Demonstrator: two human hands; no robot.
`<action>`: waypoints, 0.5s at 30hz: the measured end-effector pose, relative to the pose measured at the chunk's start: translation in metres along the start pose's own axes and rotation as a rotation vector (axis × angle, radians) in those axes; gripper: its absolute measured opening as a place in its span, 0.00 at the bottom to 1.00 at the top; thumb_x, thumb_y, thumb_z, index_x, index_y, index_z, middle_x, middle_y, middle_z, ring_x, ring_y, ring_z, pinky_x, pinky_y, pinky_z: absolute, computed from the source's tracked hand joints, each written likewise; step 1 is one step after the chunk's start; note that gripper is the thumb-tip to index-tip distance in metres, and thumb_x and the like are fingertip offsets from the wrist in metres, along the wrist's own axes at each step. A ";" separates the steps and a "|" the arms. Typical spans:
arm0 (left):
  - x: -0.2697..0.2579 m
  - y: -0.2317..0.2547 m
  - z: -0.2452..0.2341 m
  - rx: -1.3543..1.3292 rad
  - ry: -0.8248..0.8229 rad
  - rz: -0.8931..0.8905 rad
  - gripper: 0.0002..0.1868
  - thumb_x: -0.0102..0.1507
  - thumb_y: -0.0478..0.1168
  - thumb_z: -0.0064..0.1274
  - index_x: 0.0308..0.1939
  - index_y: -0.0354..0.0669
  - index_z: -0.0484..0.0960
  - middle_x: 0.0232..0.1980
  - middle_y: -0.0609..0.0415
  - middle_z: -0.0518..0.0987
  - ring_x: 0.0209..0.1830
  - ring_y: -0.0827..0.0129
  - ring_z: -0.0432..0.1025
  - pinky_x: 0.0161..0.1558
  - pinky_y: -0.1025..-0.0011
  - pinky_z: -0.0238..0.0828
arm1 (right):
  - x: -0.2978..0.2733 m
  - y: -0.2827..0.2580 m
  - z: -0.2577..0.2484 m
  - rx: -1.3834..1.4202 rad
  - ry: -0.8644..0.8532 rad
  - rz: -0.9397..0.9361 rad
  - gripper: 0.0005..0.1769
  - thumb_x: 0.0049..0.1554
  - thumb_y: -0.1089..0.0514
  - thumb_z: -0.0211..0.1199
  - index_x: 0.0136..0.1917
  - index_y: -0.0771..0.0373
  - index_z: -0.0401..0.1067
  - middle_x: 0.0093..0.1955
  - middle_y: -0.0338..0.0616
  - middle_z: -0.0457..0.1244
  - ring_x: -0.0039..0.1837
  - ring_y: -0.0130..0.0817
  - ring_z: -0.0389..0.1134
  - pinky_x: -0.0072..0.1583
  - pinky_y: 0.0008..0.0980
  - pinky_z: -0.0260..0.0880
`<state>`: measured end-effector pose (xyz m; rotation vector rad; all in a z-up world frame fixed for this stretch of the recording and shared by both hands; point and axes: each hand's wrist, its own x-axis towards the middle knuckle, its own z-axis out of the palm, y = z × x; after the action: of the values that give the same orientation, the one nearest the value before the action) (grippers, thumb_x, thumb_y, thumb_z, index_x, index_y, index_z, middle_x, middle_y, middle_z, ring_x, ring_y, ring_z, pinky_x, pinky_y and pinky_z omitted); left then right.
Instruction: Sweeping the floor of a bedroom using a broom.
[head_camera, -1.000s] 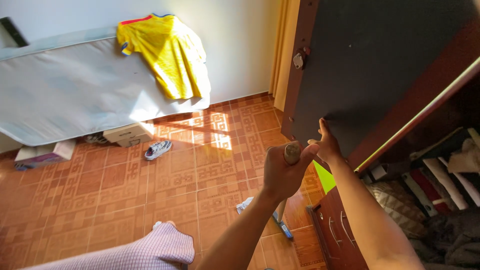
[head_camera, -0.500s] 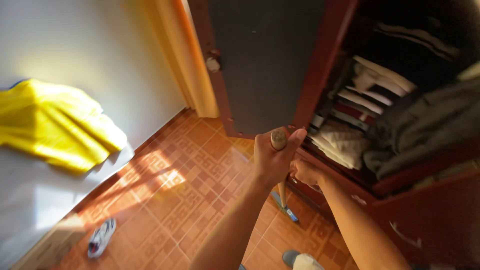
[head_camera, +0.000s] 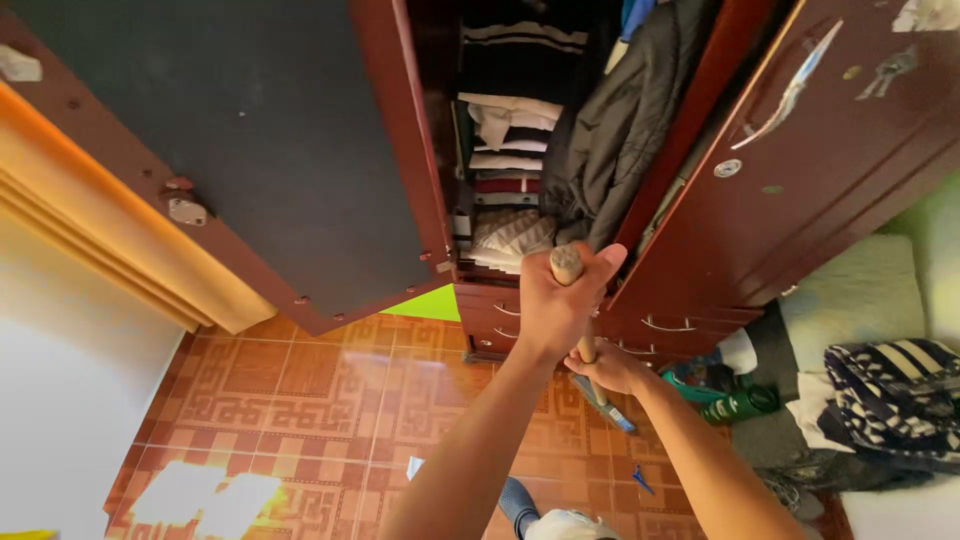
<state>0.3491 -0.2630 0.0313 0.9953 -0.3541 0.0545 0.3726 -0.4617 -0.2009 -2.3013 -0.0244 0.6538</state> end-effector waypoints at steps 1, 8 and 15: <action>0.001 0.001 0.001 -0.002 -0.002 -0.006 0.25 0.65 0.41 0.63 0.17 0.43 0.66 0.18 0.65 0.64 0.18 0.82 0.54 0.21 0.75 0.50 | -0.001 0.002 -0.001 0.003 0.001 0.006 0.21 0.58 0.39 0.63 0.52 0.56 0.76 0.49 0.39 0.70 0.56 0.33 0.70 0.58 0.40 0.67; 0.002 0.024 -0.020 0.098 -0.033 -0.043 0.26 0.67 0.40 0.59 0.17 0.42 0.66 0.18 0.65 0.65 0.19 0.82 0.55 0.21 0.75 0.51 | 0.029 -0.010 0.021 0.082 0.166 -0.138 0.18 0.59 0.45 0.63 0.44 0.63 0.72 0.33 0.43 0.66 0.35 0.34 0.66 0.39 0.39 0.65; 0.008 0.051 -0.050 0.301 0.037 0.068 0.26 0.67 0.41 0.60 0.17 0.43 0.66 0.19 0.67 0.64 0.20 0.84 0.54 0.20 0.75 0.49 | 0.011 -0.139 0.035 0.239 0.106 -0.063 0.10 0.58 0.51 0.59 0.44 0.59 0.70 0.33 0.38 0.65 0.29 0.34 0.64 0.30 0.39 0.63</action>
<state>0.3597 -0.1947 0.0512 1.2779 -0.3518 0.1916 0.3897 -0.3348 -0.1350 -2.0919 0.0290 0.4750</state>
